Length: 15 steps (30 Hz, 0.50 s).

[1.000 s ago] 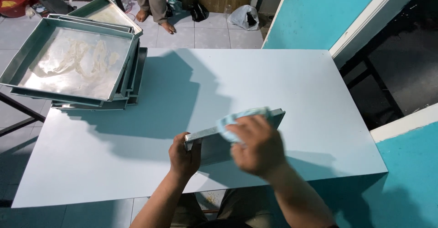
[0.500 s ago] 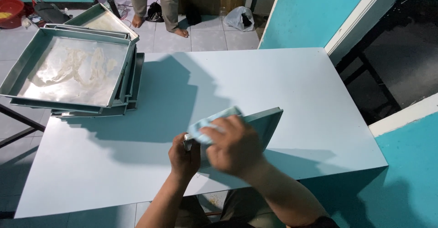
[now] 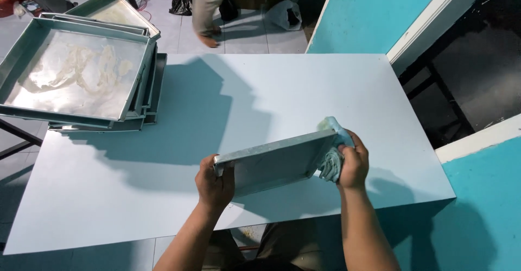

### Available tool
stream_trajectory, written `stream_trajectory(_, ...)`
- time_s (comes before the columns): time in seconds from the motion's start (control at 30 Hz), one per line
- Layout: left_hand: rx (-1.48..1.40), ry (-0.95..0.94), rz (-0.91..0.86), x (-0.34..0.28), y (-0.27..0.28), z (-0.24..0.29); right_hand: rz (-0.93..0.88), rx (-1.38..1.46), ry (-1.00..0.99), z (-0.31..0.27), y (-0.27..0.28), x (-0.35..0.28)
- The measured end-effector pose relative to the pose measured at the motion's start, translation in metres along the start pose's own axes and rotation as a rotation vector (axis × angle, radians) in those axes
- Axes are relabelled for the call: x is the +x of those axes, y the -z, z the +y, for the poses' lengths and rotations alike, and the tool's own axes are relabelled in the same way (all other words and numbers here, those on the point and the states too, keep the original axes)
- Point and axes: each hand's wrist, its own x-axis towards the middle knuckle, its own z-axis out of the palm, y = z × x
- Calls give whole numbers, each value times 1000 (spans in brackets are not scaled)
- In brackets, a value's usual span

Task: Cleaning a metal baking tray by wiping it thoroughly with a cloth to remove residue.

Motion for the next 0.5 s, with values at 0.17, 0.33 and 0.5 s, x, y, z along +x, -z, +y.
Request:
stream_trajectory(0.17,-11,-36,-27,11,1,8,-44,121,-50,83,26,-8)
stream_trajectory(0.33,-48,-45,-42,12,0,6,-97,119,-47,97,35,-20)
stream_trajectory(0.5,46,13,-62,16,4,12,-4,-287,-622,-21,-20,-48)
